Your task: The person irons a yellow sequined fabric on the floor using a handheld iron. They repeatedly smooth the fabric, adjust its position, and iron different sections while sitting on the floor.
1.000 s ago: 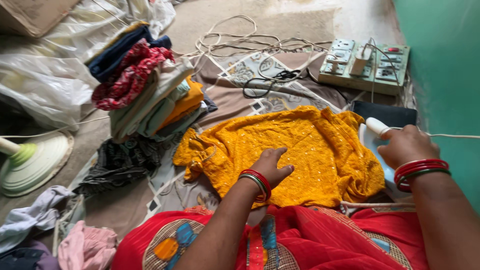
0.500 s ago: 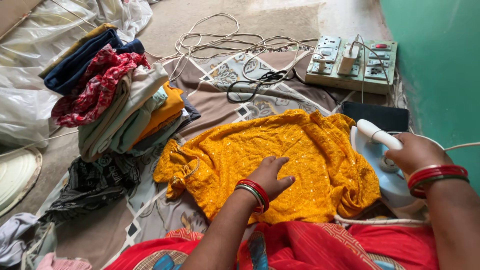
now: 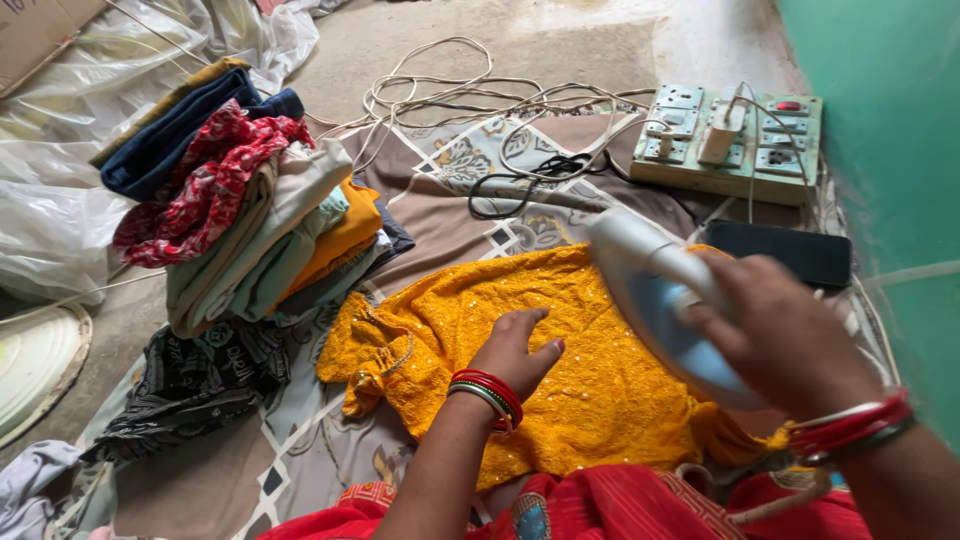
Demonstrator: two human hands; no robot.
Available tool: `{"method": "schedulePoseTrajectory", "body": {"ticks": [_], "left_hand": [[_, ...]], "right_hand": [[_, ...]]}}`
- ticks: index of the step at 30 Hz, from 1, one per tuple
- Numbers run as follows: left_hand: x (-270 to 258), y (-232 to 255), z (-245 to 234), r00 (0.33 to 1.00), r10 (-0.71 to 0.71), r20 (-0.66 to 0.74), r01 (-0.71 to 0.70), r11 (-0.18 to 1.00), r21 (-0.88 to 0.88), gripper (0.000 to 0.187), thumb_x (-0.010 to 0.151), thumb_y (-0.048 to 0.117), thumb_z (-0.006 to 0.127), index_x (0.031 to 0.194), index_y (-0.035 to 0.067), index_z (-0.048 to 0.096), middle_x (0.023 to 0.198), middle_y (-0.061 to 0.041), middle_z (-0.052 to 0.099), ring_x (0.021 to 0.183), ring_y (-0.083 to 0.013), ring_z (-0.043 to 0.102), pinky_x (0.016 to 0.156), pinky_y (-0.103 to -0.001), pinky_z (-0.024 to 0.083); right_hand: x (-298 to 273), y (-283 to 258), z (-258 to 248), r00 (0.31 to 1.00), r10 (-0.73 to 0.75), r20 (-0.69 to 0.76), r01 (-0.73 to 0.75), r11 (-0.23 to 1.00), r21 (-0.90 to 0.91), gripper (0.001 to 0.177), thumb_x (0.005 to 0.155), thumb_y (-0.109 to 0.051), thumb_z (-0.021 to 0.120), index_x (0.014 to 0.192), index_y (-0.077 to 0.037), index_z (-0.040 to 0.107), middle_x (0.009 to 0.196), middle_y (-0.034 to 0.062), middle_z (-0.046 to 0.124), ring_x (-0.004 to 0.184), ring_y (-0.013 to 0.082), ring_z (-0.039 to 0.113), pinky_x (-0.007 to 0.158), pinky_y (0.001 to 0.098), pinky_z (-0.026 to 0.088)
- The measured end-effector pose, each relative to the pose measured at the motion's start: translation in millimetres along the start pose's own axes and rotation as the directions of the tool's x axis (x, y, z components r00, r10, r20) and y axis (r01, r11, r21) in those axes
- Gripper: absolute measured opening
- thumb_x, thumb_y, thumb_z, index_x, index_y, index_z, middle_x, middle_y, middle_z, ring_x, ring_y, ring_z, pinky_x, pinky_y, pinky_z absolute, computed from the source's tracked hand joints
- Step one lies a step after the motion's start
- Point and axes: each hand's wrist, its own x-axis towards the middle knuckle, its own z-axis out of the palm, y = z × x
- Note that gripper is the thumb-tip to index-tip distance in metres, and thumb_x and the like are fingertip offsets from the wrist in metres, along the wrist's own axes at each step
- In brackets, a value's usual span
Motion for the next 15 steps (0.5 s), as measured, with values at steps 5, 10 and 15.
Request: {"method": "schedulePoseTrajectory", "body": {"ticks": [5,10,15], "left_hand": [[6.7,-14.2,-8.6,0.993,-0.084,-0.085,0.082,0.996,-0.019,0.061,0.093,0.04,0.064,0.142,0.006,0.053,0.146,-0.024,0.051,0.137,-0.0371,0.049,0.115,-0.041,0.037],[10.4,-30.6,-30.7,0.945,-0.281,-0.168,0.273,0.96,-0.068,0.055,0.094,0.036,0.06,0.141,0.008,0.055,0.144,-0.021,0.053,0.134,-0.0367,0.051,0.114,-0.042,0.038],[22.1,-49.1,-52.9,0.893,-0.339,-0.295,0.282,0.934,-0.218,0.051,0.093,0.032,0.057,0.14,0.011,0.057,0.14,-0.019,0.057,0.13,-0.0352,0.056,0.111,-0.042,0.042]], "right_hand": [[15.9,-45.9,39.4,0.958,-0.208,0.197,0.202,0.978,0.052,0.05,0.084,-0.037,0.067,0.132,-0.023,0.061,0.102,0.0095,0.065,0.089,0.0327,0.07,0.074,0.0481,0.056],[37.8,-83.4,75.4,0.879,-0.251,0.406,0.278,0.961,-0.008,0.044,0.087,-0.034,0.066,0.131,-0.028,0.06,0.104,0.006,0.066,0.089,0.0324,0.071,0.076,0.0481,0.057],[87.6,-106.7,114.4,0.895,-0.272,0.353,0.307,0.951,-0.047,0.035,0.092,-0.034,0.063,0.126,-0.028,0.063,0.101,0.0071,0.068,0.09,0.0312,0.071,0.077,0.0473,0.058]]}}
